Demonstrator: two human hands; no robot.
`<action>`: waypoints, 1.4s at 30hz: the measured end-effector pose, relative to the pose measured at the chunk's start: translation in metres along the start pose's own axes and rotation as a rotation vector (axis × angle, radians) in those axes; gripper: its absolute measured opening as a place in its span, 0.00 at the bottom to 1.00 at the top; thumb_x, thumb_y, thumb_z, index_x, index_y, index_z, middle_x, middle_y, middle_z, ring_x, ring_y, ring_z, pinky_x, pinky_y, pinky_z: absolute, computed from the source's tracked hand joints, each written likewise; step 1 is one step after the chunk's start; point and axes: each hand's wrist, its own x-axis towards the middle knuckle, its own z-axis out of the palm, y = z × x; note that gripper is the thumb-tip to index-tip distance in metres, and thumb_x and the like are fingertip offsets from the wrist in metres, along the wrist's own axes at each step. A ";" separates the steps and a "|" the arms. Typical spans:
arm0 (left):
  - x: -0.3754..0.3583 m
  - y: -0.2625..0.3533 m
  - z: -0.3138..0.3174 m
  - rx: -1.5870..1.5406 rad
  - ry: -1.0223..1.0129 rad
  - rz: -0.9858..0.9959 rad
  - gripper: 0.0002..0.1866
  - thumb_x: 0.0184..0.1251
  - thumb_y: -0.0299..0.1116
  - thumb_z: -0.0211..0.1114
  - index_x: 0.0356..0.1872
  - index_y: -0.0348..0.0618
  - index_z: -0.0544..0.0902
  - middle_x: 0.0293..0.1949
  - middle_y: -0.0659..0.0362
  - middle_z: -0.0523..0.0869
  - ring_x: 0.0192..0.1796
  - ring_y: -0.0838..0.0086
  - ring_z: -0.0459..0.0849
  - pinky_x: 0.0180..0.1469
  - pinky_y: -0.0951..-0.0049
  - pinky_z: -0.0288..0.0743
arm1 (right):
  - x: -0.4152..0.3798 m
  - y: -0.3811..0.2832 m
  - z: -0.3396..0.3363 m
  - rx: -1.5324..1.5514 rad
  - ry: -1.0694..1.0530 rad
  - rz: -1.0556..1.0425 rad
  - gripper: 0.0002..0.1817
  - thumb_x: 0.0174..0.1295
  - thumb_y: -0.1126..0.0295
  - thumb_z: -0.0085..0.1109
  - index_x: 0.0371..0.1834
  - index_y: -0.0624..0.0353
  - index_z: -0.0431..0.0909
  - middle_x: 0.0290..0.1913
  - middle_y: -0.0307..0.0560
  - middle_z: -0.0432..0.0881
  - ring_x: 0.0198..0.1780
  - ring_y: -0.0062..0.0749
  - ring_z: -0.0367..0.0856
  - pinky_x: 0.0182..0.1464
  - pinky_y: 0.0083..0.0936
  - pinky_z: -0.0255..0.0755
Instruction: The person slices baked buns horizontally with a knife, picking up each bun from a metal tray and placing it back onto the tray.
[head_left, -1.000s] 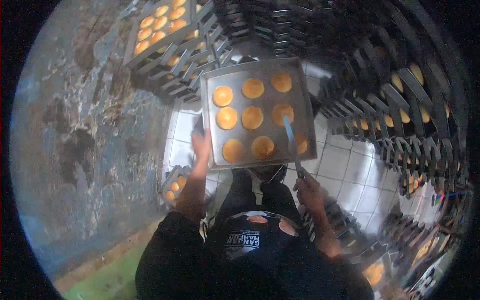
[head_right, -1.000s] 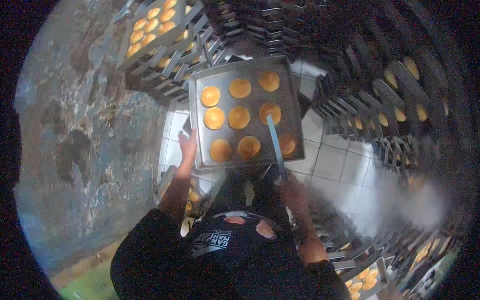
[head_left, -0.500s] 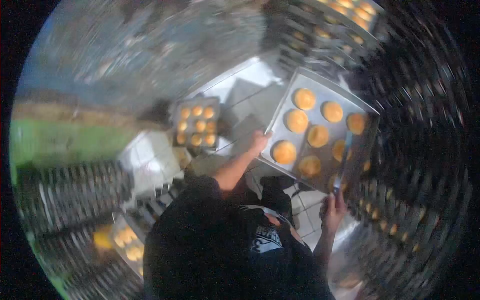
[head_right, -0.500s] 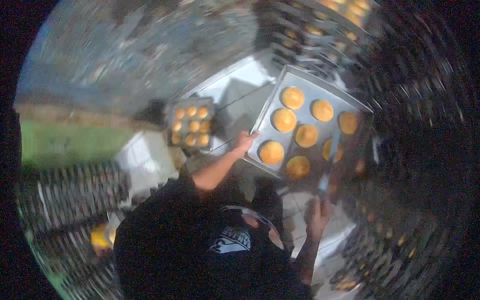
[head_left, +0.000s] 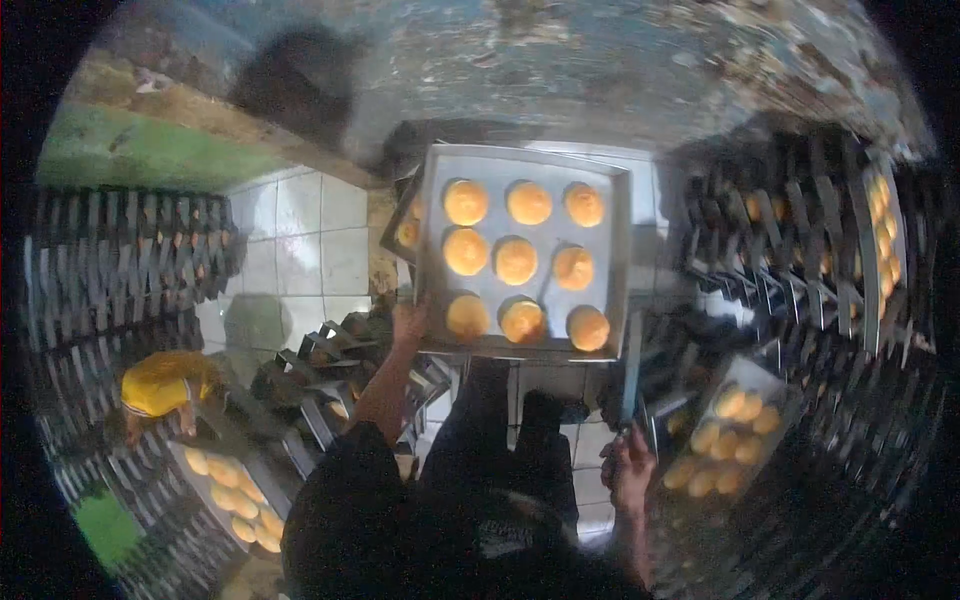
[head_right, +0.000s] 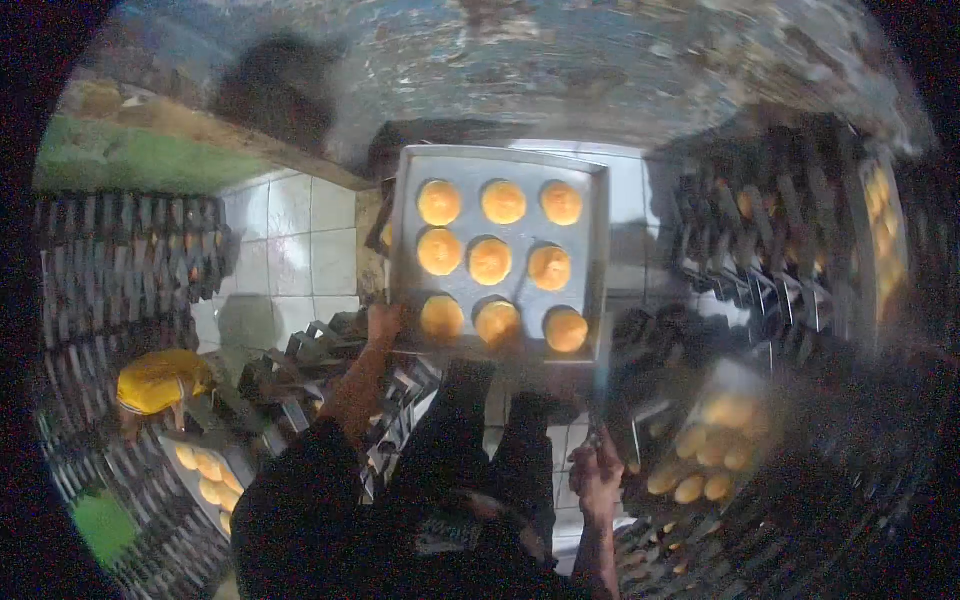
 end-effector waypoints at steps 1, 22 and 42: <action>0.018 -0.014 -0.008 0.101 -0.063 -0.022 0.26 0.69 0.50 0.70 0.34 0.29 0.86 0.24 0.51 0.87 0.29 0.68 0.86 0.37 0.63 0.80 | 0.019 0.008 0.011 -0.013 -0.076 0.029 0.25 0.75 0.60 0.57 0.69 0.61 0.71 0.28 0.40 0.82 0.17 0.16 0.70 0.16 0.19 0.62; 0.205 -0.280 0.103 -0.061 -0.118 -0.351 0.26 0.75 0.44 0.64 0.66 0.39 0.78 0.54 0.51 0.86 0.54 0.58 0.86 0.52 0.60 0.78 | 0.167 0.056 0.121 -0.496 -0.203 0.392 0.27 0.74 0.69 0.58 0.74 0.62 0.68 0.33 0.43 0.88 0.27 0.19 0.80 0.30 0.24 0.74; -0.132 0.386 0.138 -0.325 -0.833 0.672 0.20 0.78 0.36 0.61 0.60 0.30 0.79 0.58 0.49 0.85 0.59 0.67 0.82 0.64 0.67 0.74 | -0.099 0.077 -0.055 0.071 0.500 -0.090 0.24 0.76 0.55 0.55 0.62 0.65 0.73 0.50 0.60 0.84 0.52 0.44 0.84 0.57 0.39 0.75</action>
